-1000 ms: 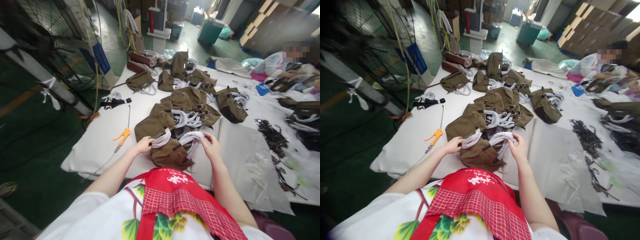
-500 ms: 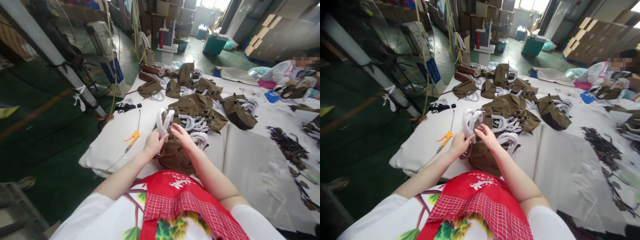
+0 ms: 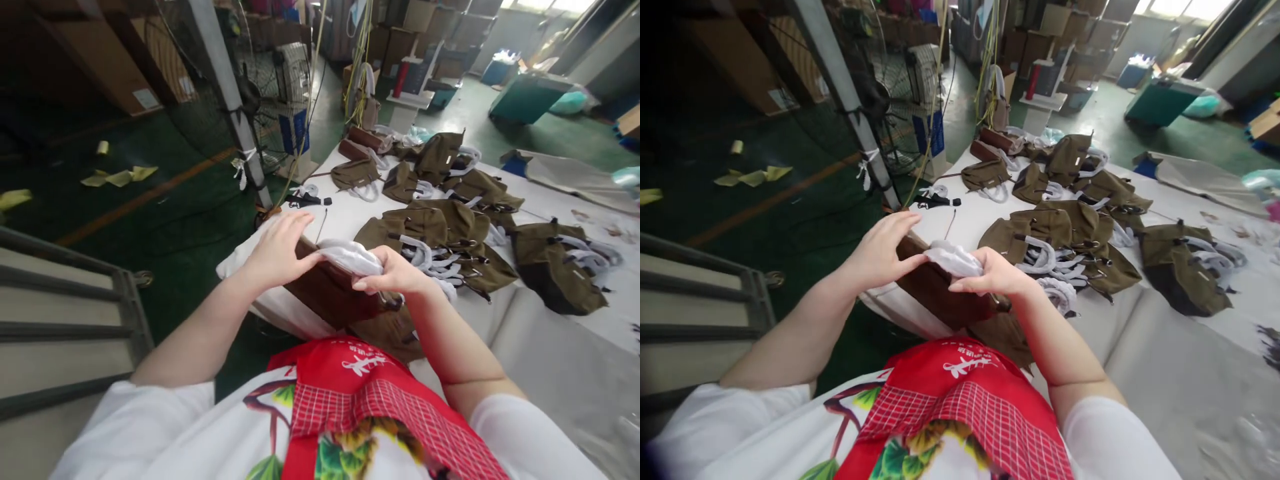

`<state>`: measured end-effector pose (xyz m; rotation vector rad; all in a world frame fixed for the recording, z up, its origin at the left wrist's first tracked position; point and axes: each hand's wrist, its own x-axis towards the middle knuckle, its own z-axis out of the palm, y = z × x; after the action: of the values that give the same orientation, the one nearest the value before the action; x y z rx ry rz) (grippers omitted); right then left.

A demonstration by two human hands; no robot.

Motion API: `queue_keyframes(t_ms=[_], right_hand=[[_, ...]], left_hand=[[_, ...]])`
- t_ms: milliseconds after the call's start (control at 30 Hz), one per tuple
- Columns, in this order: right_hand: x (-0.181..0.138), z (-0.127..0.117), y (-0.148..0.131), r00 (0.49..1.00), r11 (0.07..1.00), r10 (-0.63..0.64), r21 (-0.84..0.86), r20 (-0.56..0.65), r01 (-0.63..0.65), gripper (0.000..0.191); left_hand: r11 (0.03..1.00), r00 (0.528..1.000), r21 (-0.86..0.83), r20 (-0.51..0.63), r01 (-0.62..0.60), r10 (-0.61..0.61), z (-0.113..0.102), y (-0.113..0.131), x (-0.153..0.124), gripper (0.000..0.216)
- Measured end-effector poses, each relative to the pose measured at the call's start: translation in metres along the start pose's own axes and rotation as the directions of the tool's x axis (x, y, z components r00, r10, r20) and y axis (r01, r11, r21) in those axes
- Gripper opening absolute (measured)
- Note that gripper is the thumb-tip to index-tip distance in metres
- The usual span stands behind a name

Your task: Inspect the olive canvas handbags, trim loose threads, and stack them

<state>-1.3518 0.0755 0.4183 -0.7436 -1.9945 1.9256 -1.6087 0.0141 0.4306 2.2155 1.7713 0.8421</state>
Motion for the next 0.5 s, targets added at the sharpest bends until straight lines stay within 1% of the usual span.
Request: queue_keyframes(t_ms=[33, 67, 100, 133, 167, 200, 233, 267, 300, 333, 367, 400, 433, 467, 500], right_hand=[[-0.001, 0.0, -0.003, 0.999, 0.998, -0.042, -0.041, 0.022, 0.042, 0.034], [-0.003, -0.001, -0.005, 0.996, 0.993, -0.084, -0.076, 0.03, 0.086, 0.034], [-0.006, -0.003, -0.006, 0.993, 0.987, -0.119, -0.104, 0.023, 0.12, 0.034], [-0.009, -0.007, -0.005, 0.989, 0.981, -0.146, -0.125, 0.012, 0.146, 0.034], [-0.014, -0.012, -0.003, 0.987, 0.977, -0.161, -0.139, 0.006, 0.16, 0.034], [-0.02, -0.017, -0.001, 0.986, 0.976, -0.164, -0.145, 0.01, 0.164, 0.034], [-0.026, -0.023, 0.001, 0.987, 0.976, -0.16, -0.148, 0.014, 0.16, 0.035], [-0.033, -0.029, 0.001, 0.987, 0.975, -0.157, -0.155, 0.017, 0.158, 0.037], [-0.041, -0.034, -0.001, 0.985, 0.971, -0.172, -0.171, 0.006, 0.17, 0.043], [-0.048, -0.037, -0.004, 0.976, 0.959, -0.214, -0.198, -0.031, 0.203, 0.051], [-0.055, -0.038, -0.008, 0.952, 0.935, -0.289, -0.243, -0.103, 0.257, 0.056], [-0.061, -0.037, -0.014, 0.902, 0.898, -0.383, -0.309, -0.197, 0.314, 0.058], [-0.065, -0.034, -0.02, 0.836, 0.854, -0.468, -0.39, -0.286, 0.344, 0.055], [-0.068, -0.027, -0.024, 0.783, 0.818, -0.518, -0.469, -0.345, 0.334, 0.048], [-0.07, -0.016, -0.028, 0.775, 0.795, -0.52, -0.535, -0.361, 0.284, 0.041]], left_hand=[[0.999, 0.988, -0.04, 0.155, -0.014, 0.02, 0.001, -0.001, 0.002, 0.053], [0.994, 0.944, -0.108, 0.328, -0.012, 0.047, 0.004, -0.001, 0.003, 0.048], [0.982, 0.869, -0.191, 0.488, 0.011, 0.085, 0.008, -0.002, 0.002, 0.043], [0.959, 0.776, -0.277, 0.617, 0.056, 0.133, 0.013, -0.003, -0.001, 0.039], [0.926, 0.683, -0.359, 0.706, 0.117, 0.187, 0.02, -0.003, -0.005, 0.039], [0.882, 0.604, -0.432, 0.759, 0.189, 0.242, 0.028, -0.003, -0.011, 0.039], [0.827, 0.545, -0.492, 0.787, 0.273, 0.289, 0.038, -0.002, -0.017, 0.04], [0.76, 0.511, -0.537, 0.798, 0.365, 0.319, 0.05, 0.001, -0.023, 0.04], [0.682, 0.51, -0.572, 0.796, 0.455, 0.328, 0.063, 0.006, -0.03, 0.04], [0.593, 0.543, -0.605, 0.781, 0.532, 0.309, 0.078, 0.012, -0.036, 0.041], [0.497, 0.604, -0.638, 0.755, 0.588, 0.255, 0.092, 0.019, -0.041, 0.045], [0.401, 0.669, -0.67, 0.724, 0.625, 0.165, 0.107, 0.028, -0.045, 0.051], [0.312, 0.719, -0.696, 0.693, 0.647, 0.054, 0.12, 0.037, -0.048, 0.057], [0.238, 0.738, -0.708, 0.672, 0.665, -0.064, 0.132, 0.045, -0.051, 0.06], [0.177, 0.723, -0.701, 0.666, 0.691, -0.184, 0.141, 0.053, -0.052, 0.061]])
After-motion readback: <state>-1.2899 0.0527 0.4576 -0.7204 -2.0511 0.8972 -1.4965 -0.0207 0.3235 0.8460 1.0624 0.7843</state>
